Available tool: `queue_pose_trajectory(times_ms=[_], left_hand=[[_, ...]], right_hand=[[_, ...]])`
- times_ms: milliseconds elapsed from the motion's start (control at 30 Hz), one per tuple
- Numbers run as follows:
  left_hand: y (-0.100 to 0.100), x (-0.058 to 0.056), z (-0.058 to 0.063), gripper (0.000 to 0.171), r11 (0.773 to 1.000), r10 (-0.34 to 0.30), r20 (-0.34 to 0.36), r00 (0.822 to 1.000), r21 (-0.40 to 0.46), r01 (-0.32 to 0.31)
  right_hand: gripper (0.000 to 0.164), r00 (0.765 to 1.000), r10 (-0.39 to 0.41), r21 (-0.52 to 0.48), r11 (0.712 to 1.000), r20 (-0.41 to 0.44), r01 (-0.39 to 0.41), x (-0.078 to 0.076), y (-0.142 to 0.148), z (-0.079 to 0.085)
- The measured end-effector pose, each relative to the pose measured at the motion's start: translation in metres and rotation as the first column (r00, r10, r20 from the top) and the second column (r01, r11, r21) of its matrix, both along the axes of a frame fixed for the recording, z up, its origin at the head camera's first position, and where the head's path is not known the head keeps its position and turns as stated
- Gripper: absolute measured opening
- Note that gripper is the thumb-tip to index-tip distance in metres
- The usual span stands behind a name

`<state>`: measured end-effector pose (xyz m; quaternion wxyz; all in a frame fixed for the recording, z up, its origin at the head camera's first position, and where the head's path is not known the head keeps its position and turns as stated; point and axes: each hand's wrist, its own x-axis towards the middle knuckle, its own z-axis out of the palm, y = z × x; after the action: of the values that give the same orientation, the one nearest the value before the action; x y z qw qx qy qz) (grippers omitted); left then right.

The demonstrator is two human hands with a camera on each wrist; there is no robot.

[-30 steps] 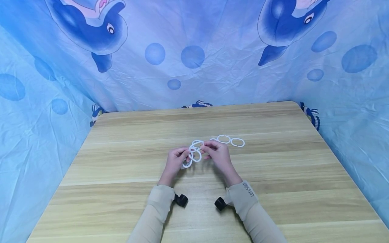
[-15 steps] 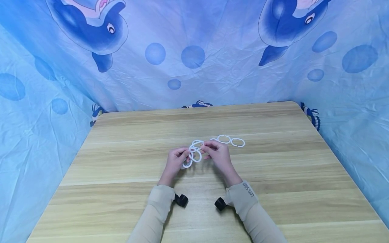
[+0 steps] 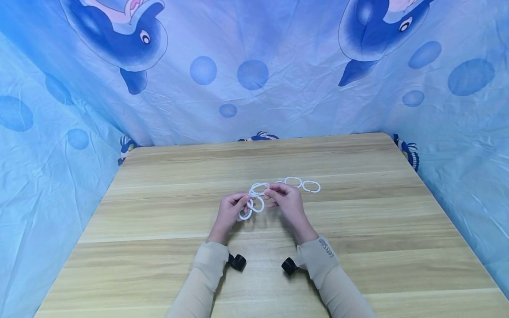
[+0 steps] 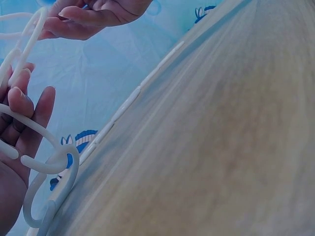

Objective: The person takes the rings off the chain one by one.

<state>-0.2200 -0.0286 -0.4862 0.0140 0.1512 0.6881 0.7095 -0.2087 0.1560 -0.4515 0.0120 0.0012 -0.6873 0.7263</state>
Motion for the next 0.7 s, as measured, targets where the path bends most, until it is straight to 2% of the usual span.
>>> queue_pose_trajectory(times_ms=[367,700], left_hand=[[-0.0008,-0.0001,-0.0007,0.022,1.000,0.004,-0.002,1.000,0.002,-0.004],[0.0001,0.0009,0.0020,0.021,1.000,0.010,0.008,1.000,0.008,-0.011]], right_hand=[[0.031,1.000,-0.004,0.001,1.000,0.003,0.004,-0.0018,-0.0001,-0.0030],[0.027,0.998,-0.053,-0.027,0.998,0.026,0.053,-0.0023,0.0009,-0.0018]])
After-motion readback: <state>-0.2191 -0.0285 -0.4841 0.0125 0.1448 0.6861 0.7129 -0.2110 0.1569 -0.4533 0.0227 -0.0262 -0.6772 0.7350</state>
